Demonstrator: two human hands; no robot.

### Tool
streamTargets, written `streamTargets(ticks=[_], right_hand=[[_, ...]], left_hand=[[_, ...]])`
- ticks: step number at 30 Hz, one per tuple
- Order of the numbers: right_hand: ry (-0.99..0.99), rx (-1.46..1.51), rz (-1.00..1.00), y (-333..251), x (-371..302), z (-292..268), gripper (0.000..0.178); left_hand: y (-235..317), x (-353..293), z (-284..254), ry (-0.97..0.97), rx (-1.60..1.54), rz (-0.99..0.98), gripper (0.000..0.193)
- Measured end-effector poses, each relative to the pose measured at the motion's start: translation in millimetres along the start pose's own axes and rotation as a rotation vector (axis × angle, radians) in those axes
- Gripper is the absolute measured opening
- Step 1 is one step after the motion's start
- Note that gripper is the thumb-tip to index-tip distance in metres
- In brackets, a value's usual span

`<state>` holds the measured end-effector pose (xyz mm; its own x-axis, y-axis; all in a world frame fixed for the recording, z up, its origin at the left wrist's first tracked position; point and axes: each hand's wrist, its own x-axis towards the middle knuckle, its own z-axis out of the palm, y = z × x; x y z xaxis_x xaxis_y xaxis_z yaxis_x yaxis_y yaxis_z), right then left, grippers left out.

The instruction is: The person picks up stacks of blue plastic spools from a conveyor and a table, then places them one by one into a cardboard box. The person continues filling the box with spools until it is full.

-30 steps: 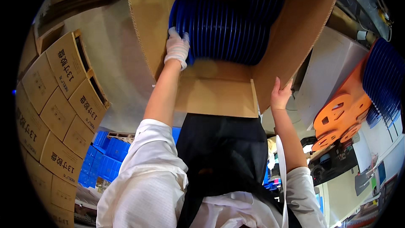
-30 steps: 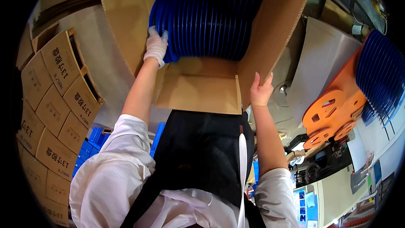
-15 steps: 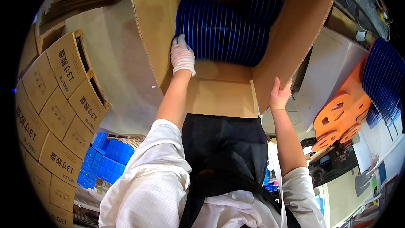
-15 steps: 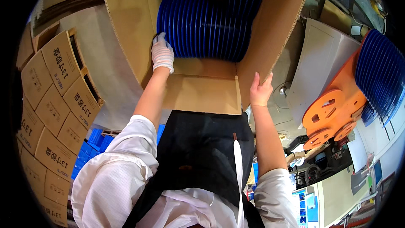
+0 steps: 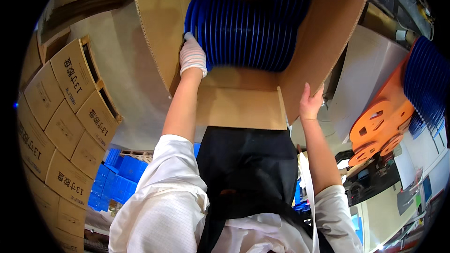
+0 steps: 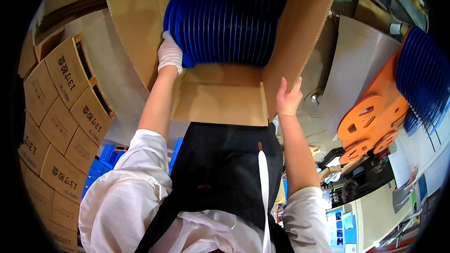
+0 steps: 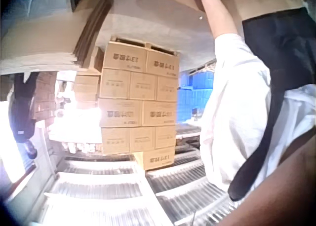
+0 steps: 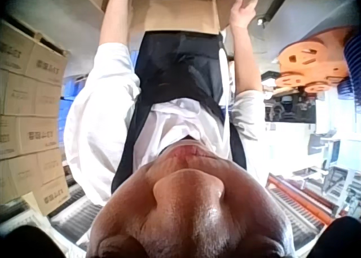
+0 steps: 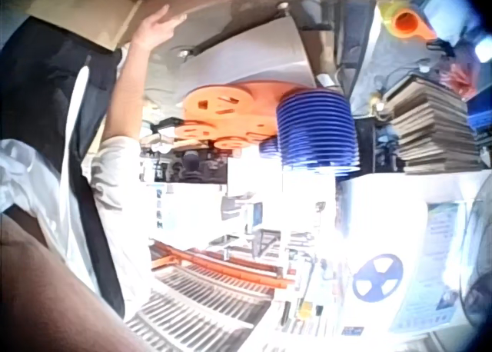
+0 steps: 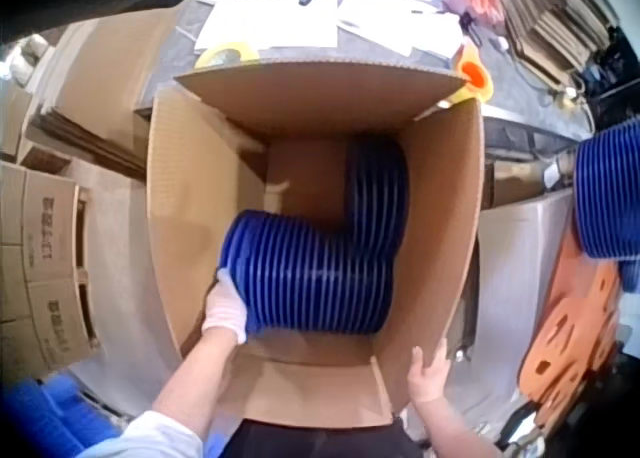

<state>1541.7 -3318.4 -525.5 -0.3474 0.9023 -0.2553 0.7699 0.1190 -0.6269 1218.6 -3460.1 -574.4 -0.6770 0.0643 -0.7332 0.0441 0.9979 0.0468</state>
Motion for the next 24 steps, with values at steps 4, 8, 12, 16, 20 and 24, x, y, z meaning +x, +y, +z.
streamTargets(ticks=[4,8,12,16,20,24], right_hand=[[-0.019,0.015,0.004,-6,11,2,0.041],[-0.021,-0.004,0.019,-10,4,-1,0.042],[-0.002,-0.016,-0.007,-2,3,1,0.044],[-0.011,-0.005,-0.031,0,3,1,0.046],[0.008,-0.027,-0.062,4,2,3,0.046],[-0.004,0.048,-0.017,-1,2,4,0.046]], left_hand=[[-16,-12,35,0.074,0.090,0.069,0.060],[-18,-41,33,0.157,0.039,0.068,0.057],[-41,-48,45,0.177,0.056,0.121,0.046],[-55,-50,57,0.216,0.101,0.181,0.042],[-60,-51,63,0.181,0.054,0.137,0.038],[-43,-44,52,0.222,0.003,0.164,0.033]])
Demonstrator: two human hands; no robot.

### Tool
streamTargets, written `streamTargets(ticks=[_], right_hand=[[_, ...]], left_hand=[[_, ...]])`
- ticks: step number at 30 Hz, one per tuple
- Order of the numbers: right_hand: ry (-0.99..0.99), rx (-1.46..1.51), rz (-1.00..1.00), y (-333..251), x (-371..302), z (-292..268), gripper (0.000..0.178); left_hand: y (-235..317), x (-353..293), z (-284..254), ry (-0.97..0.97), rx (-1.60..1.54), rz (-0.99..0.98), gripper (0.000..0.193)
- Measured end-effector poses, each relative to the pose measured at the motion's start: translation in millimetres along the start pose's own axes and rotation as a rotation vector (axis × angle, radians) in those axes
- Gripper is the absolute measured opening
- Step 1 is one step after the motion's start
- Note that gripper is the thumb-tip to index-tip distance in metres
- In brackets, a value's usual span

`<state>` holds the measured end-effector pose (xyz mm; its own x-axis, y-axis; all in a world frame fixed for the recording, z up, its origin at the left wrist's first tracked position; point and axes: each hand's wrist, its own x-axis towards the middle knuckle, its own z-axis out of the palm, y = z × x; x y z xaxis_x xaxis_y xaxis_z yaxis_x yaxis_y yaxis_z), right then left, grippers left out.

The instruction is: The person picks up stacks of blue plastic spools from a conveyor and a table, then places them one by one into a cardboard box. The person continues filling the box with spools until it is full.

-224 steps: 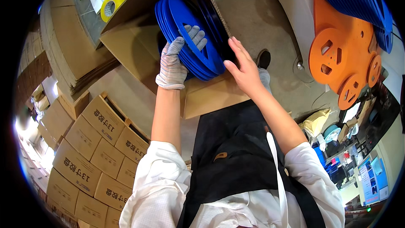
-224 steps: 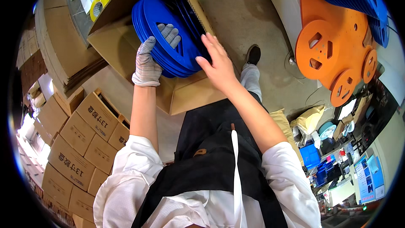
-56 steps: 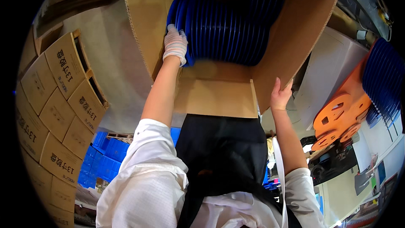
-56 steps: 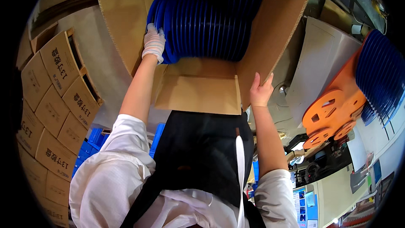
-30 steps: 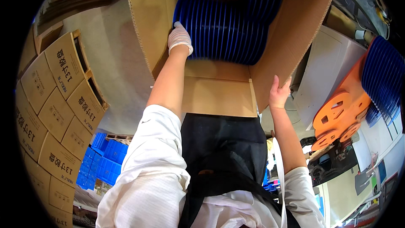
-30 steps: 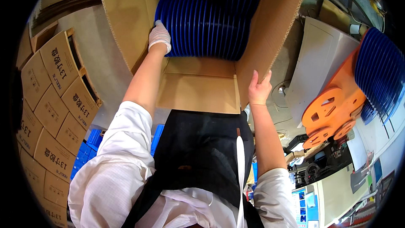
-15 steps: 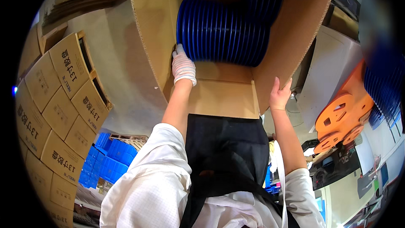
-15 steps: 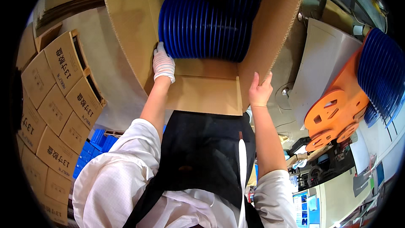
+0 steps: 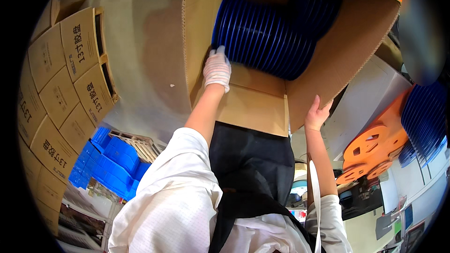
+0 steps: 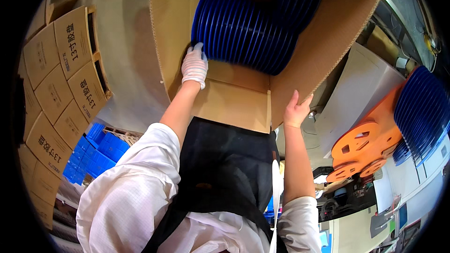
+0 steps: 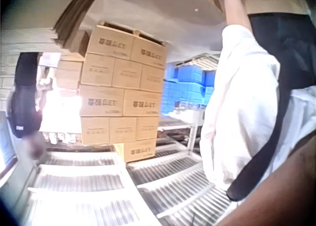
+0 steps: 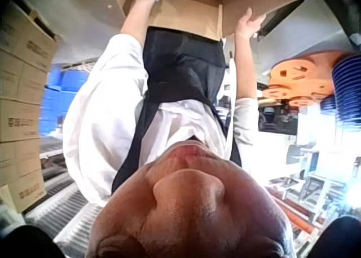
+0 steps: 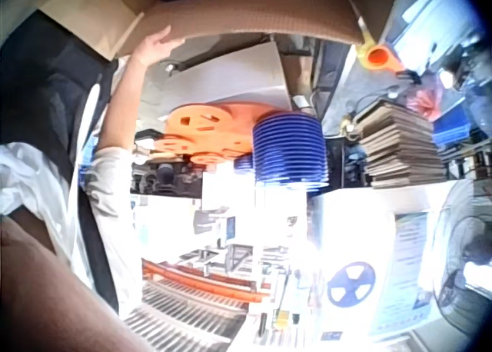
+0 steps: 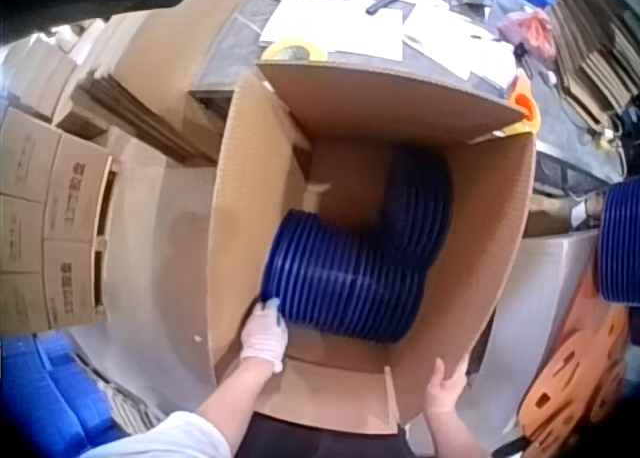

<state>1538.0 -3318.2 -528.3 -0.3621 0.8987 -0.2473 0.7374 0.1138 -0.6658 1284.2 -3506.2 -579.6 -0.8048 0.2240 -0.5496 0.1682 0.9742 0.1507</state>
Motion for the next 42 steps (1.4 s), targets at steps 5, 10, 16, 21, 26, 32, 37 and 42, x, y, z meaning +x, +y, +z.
streamTargets(ticks=[5,10,16,21,26,32,37,42], right_hand=[[-0.008,0.004,0.009,-7,0,0,0.048],[0.002,-0.033,-0.021,-4,1,0,0.051],[0.009,0.002,-0.047,-5,-1,2,0.050],[-0.007,-0.038,-0.068,-5,-1,1,0.049],[0.019,0.017,-0.078,3,-1,1,0.048],[-0.006,0.011,-0.076,0,2,-1,0.050],[-0.004,-0.005,-0.065,7,2,-2,0.051],[-0.025,-0.035,-0.030,2,0,-4,0.052]], left_hand=[[19,33,-3,0.013,0.058,0.004,0.029],[34,62,-12,-0.268,0.103,-0.182,0.024],[36,67,-17,-0.241,0.108,-0.198,0.014],[44,60,-20,-0.283,0.215,-0.113,0.012],[40,61,9,-0.252,0.144,-0.081,0.025],[25,66,26,-0.207,-0.072,-0.108,0.035],[25,66,13,-0.165,0.001,-0.119,0.021],[21,43,9,-0.069,0.012,-0.075,0.021]])
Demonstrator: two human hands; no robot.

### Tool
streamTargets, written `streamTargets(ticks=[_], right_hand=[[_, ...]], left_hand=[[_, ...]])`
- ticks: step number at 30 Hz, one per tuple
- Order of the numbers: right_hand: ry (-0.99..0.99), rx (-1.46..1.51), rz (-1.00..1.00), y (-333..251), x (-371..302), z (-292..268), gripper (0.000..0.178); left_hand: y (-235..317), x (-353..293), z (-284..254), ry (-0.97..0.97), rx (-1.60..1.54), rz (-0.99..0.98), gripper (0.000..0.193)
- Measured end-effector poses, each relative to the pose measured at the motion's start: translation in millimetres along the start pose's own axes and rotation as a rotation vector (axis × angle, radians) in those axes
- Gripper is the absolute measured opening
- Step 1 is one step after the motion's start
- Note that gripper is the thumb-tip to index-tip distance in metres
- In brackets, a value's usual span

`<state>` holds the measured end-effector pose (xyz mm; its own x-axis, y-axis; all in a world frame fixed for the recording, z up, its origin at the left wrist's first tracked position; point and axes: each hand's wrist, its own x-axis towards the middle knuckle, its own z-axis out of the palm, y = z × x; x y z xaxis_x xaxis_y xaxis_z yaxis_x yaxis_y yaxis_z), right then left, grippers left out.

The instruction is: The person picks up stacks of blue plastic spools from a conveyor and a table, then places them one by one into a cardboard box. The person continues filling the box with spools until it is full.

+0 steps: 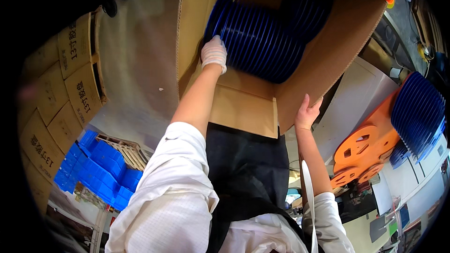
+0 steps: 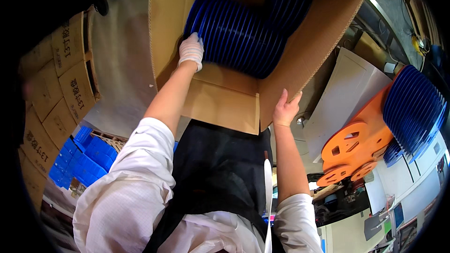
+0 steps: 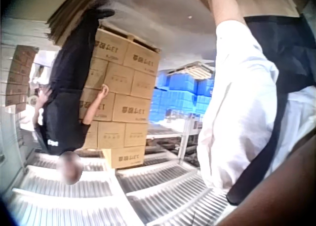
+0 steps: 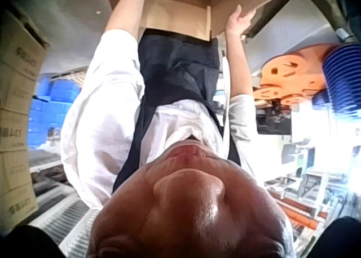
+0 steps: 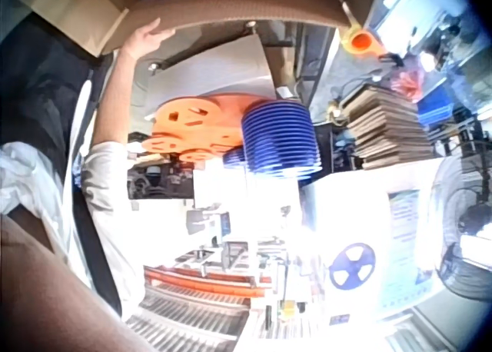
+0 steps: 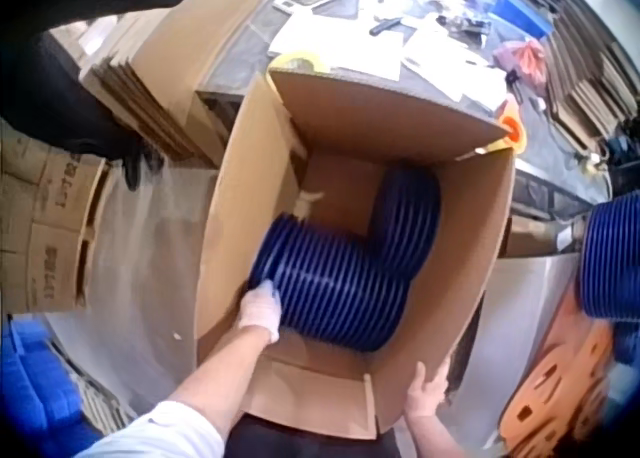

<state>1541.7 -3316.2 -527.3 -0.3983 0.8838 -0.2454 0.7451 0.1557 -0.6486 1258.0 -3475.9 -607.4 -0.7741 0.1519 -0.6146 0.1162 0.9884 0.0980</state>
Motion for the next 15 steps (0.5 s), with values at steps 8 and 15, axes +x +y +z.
streamTargets(ticks=[8,15], right_hand=[[-0.015,-0.039,0.041,6,-2,1,0.052],[-0.089,-0.017,0.203,-10,4,-5,0.056]], left_hand=[[-3,-133,-125,0.259,-0.624,0.100,0.037],[-16,-209,-220,0.183,-1.218,0.120,0.054]])
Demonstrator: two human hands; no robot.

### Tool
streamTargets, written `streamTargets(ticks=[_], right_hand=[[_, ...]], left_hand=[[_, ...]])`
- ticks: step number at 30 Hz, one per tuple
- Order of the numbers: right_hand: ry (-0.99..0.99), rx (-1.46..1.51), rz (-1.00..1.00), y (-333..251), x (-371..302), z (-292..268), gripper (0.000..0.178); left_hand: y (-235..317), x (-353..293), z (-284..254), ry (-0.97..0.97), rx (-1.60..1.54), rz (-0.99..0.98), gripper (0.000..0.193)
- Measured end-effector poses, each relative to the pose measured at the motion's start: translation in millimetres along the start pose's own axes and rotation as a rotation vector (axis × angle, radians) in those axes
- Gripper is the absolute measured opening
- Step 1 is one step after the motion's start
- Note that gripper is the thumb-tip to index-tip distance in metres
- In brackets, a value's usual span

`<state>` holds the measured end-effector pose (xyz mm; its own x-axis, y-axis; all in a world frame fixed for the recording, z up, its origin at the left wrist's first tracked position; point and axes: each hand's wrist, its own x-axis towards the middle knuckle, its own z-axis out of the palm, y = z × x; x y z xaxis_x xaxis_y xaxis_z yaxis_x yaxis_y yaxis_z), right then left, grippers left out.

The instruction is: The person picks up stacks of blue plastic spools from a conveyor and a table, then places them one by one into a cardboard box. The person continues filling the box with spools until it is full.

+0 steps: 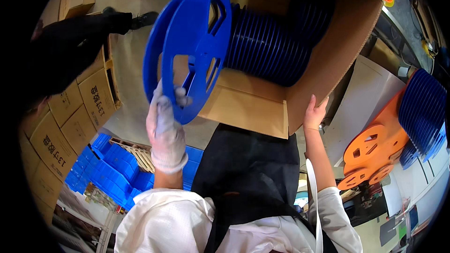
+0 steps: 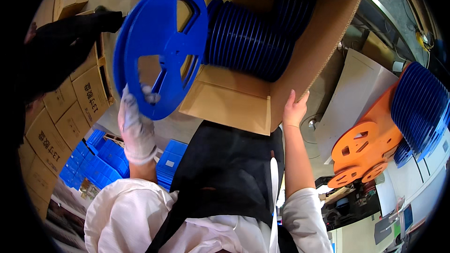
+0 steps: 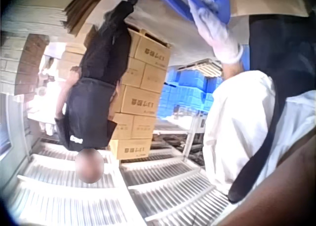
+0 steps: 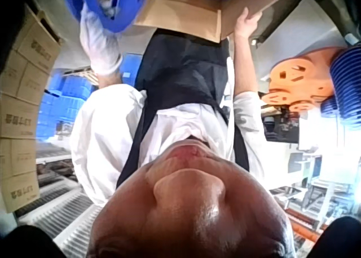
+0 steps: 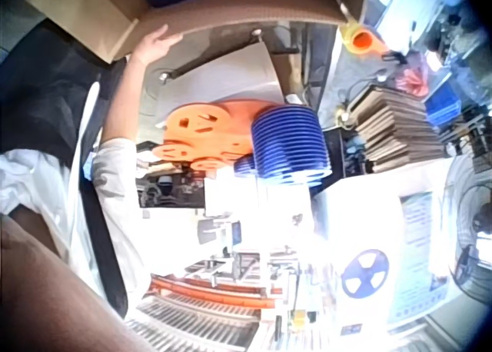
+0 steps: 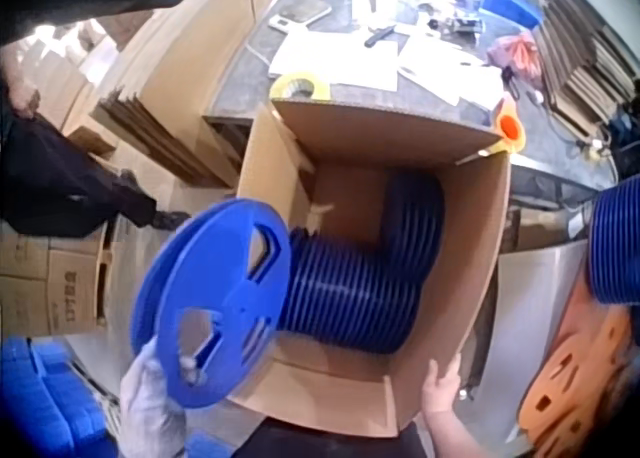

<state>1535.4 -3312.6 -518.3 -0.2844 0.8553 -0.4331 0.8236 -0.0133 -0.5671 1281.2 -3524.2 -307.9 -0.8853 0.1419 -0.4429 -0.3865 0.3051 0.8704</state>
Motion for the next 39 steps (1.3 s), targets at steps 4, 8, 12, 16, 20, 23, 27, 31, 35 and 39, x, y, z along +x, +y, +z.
streamTargets(ticks=[4,8,12,16,20,23,27,31,35,39], right_hand=[[0.279,-0.264,-0.684,-50,-10,3,0.063],[-0.215,-0.289,-0.908,-123,-32,58,0.064],[-0.472,-0.294,-0.967,-146,-2,172,0.058],[-0.670,-0.828,-1.067,-170,21,237,0.063],[-0.660,-0.937,-1.057,-149,17,236,0.070],[-0.673,-0.959,-0.977,-131,21,226,0.074],[-0.669,-0.953,-0.990,-120,28,223,0.073],[-0.621,-0.853,-0.985,-113,23,220,0.068],[-0.594,-0.494,-0.853,-102,-6,168,0.058],[-0.479,-0.356,-0.997,-97,-20,43,0.058]], left_hand=[[-5,-21,-10,0.038,0.101,0.228,0.064],[-26,-19,-2,0.056,0.233,0.244,0.069],[-32,-9,12,0.099,0.253,0.216,0.069],[-44,-5,10,0.076,0.333,0.278,0.064],[-51,2,11,0.033,0.438,0.405,0.053],[-53,10,17,0.025,0.479,0.449,0.047],[-73,24,32,0.004,0.451,0.516,0.047],[-110,62,63,-0.050,0.555,0.386,0.047],[-189,111,78,-0.090,0.909,-0.013,0.047],[-211,125,72,-0.145,0.824,-0.039,0.043]])
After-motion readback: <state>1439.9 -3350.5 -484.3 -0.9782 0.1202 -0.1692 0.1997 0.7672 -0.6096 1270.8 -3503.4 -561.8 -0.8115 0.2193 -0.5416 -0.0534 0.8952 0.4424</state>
